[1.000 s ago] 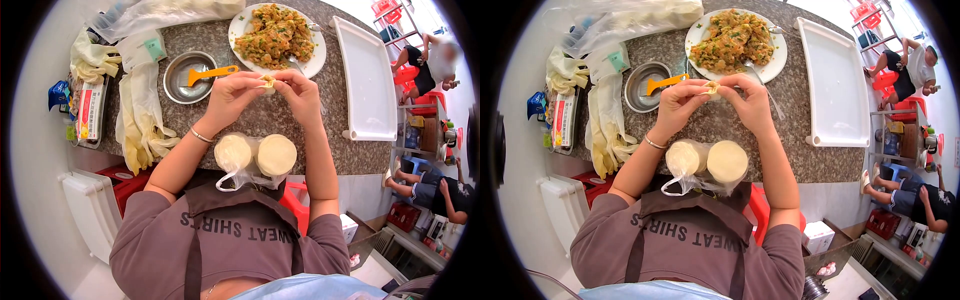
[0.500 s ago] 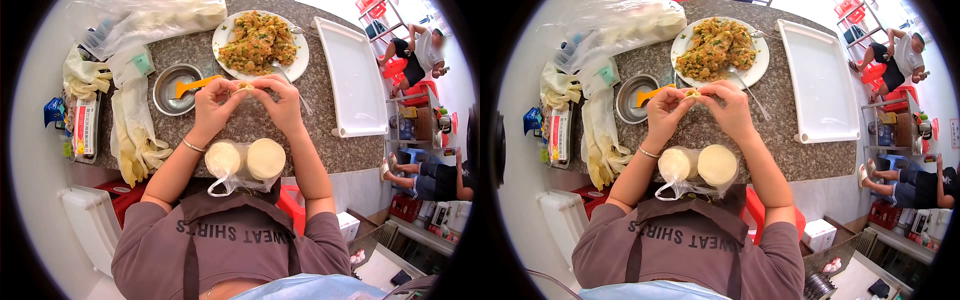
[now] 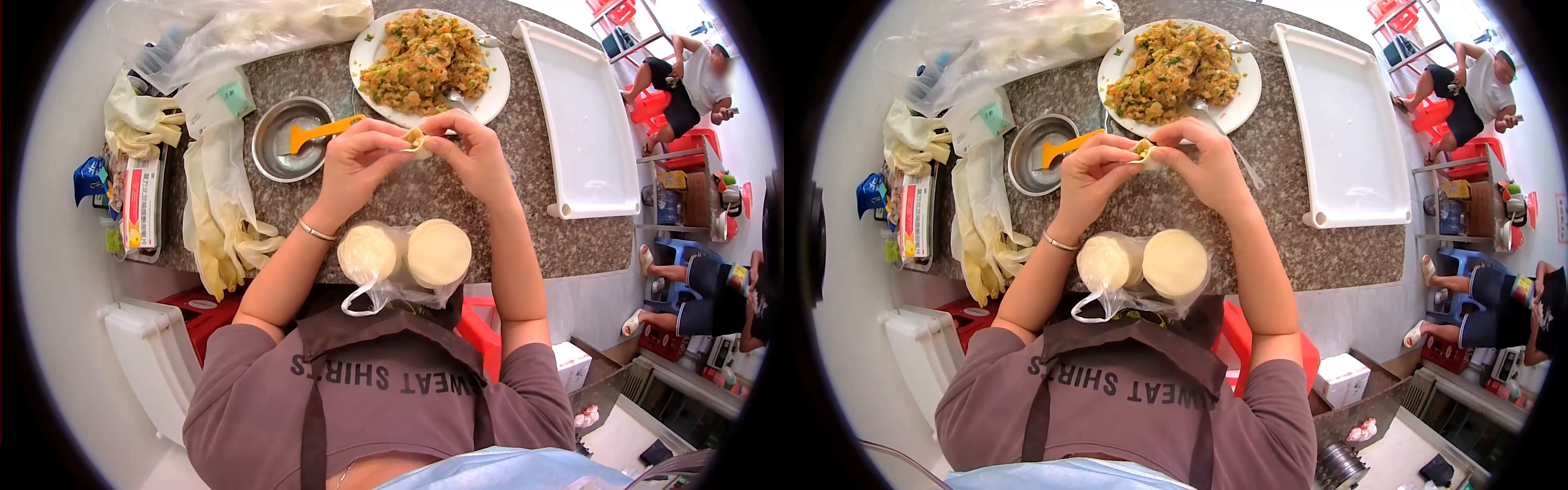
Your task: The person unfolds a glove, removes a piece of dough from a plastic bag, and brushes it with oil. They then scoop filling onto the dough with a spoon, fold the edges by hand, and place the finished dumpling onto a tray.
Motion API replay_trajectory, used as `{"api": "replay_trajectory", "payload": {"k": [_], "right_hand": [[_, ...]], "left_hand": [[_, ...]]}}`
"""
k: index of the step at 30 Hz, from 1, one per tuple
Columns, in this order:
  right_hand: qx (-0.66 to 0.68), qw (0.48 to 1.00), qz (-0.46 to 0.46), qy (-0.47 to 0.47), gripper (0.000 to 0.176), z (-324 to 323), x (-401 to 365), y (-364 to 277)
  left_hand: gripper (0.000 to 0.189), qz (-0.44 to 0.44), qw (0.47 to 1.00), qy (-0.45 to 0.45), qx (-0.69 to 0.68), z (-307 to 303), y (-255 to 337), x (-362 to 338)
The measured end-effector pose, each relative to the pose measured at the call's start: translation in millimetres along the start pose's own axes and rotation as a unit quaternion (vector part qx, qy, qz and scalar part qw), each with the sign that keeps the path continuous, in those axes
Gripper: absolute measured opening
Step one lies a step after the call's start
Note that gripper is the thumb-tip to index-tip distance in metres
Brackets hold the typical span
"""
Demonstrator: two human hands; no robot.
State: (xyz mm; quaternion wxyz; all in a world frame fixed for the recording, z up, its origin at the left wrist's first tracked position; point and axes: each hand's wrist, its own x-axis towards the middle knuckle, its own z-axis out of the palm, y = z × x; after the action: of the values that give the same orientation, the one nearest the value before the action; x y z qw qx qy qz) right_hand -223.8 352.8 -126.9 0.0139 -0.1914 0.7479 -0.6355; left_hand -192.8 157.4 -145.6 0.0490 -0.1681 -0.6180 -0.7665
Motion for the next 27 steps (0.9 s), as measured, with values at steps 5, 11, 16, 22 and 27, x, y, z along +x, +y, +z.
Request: {"api": "replay_trajectory", "payload": {"k": [5, 11, 16, 22, 27], "right_hand": [[-0.051, 0.997, -0.064, 0.002, 0.011, 1, 0, -4], [-0.133, 0.983, -0.107, 0.061, 0.010, 12, -2, -3], [-0.161, 0.978, -0.121, 0.053, 0.009, 14, -3, -10], [-0.147, 0.978, -0.115, 0.090, 0.009, 17, -4, -3], [-0.090, 0.995, -0.037, -0.009, 0.009, 4, -1, -7]], "left_hand": [[0.013, 0.008, 1.000, 0.000, 0.020, 2, -3, -2], [0.014, -0.011, 0.997, 0.066, 0.047, 4, -6, -3], [0.019, 0.007, 0.982, 0.079, 0.169, 7, 3, 0], [0.020, 0.062, 0.990, 0.038, 0.124, 2, -7, 2], [0.018, 0.037, 0.995, 0.016, 0.093, 0, -6, -1]]}}
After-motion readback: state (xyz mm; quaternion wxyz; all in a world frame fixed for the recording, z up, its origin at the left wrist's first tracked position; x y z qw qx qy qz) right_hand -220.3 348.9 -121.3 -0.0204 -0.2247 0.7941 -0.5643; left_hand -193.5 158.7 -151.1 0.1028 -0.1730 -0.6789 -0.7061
